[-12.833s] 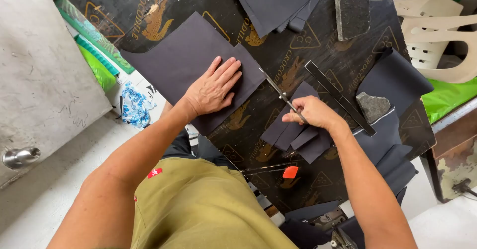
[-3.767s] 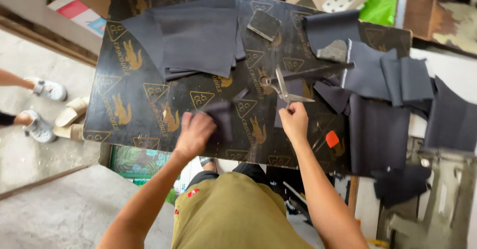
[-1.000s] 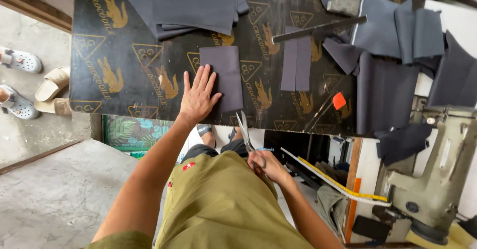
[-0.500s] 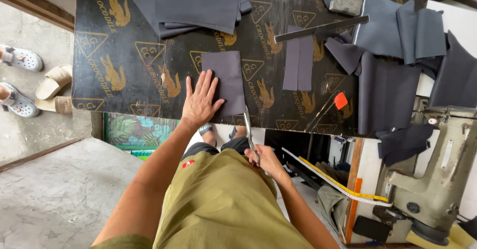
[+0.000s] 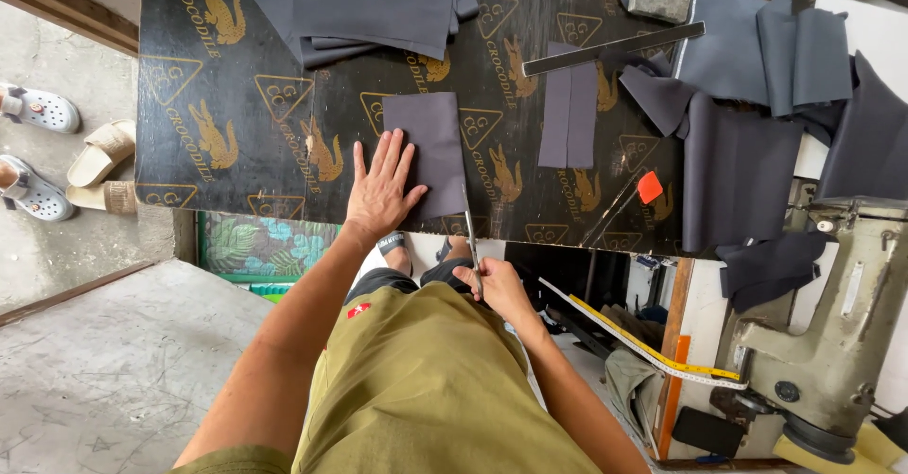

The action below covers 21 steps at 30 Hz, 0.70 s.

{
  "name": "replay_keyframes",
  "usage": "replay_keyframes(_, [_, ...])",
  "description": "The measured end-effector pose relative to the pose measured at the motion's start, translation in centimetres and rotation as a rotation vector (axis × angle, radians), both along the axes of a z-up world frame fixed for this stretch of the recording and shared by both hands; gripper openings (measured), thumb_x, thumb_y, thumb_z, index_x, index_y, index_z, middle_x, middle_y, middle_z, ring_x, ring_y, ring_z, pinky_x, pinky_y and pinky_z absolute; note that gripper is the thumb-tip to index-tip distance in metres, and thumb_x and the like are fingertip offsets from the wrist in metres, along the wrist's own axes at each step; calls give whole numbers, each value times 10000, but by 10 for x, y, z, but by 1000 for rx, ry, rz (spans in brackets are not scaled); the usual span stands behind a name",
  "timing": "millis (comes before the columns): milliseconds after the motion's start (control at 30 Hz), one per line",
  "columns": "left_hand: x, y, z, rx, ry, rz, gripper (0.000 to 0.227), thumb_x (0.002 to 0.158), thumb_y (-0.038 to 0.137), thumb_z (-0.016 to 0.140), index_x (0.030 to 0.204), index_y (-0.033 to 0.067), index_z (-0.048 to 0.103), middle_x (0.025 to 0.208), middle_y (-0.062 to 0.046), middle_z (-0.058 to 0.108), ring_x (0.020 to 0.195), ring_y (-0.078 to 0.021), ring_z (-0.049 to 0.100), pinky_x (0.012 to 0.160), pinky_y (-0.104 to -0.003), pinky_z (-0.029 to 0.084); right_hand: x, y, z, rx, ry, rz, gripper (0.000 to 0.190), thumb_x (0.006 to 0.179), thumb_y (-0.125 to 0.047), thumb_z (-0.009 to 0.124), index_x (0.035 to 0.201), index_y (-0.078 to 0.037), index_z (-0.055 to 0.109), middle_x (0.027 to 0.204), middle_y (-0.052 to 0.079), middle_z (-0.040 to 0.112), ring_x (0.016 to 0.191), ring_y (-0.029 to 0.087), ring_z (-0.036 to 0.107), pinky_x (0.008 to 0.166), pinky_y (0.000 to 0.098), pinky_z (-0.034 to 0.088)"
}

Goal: The person cuts a large piece of dark gray fabric into smaller rectangular pieces using shears on a patterned table. They repeatedly fold the fabric, align the edges, and make precise cuts, stacking the finished pieces on the table.

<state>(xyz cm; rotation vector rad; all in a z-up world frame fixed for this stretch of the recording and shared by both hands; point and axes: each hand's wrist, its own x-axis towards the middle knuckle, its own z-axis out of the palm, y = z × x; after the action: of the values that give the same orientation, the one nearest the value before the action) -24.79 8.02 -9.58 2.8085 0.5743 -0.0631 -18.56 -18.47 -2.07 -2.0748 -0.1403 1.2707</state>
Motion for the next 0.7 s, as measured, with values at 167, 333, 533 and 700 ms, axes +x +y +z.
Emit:
replay_keyframes(167, [-1, 1, 0, -3, 8, -22, 787, 1033, 651, 368, 1638, 156, 281, 1746, -105, 113, 1608, -263, 82, 1277, -637, -19, -7, 0, 3, -57, -23, -19, 524, 821, -553, 846, 663, -86, 668, 511, 32, 654, 473, 110, 661, 510, 190, 439])
replay_keyframes(333, [-8, -4, 3, 10, 27, -18, 786, 1023, 660, 361, 1633, 168, 291, 1745, -91, 131, 1610, -247, 87, 1283, -636, -20, -1, 22, 26, -56, -7, -7, 534, 799, -562, 845, 679, -73, 670, 533, 50, 661, 497, 135, 670, 541, 211, 454])
replay_keyframes(533, [-12, -7, 0, 25, 16, -43, 792, 1015, 664, 380, 1630, 173, 291, 1740, -93, 145, 1606, -249, 91, 1277, -645, -7, 0, 24, 6, -81, -35, -10, 495, 816, -542, 832, 672, -94, 677, 522, 33, 661, 486, 135, 675, 532, 208, 467])
replay_keyframes(700, [-9, -5, -2, 39, -12, -45, 789, 1014, 666, 380, 1624, 171, 308, 1739, -94, 156, 1606, -250, 100, 1276, -649, 3, 5, 39, 26, -104, -57, -19, 316, 826, -334, 803, 647, -103, 682, 497, 22, 659, 462, 127, 683, 498, 210, 477])
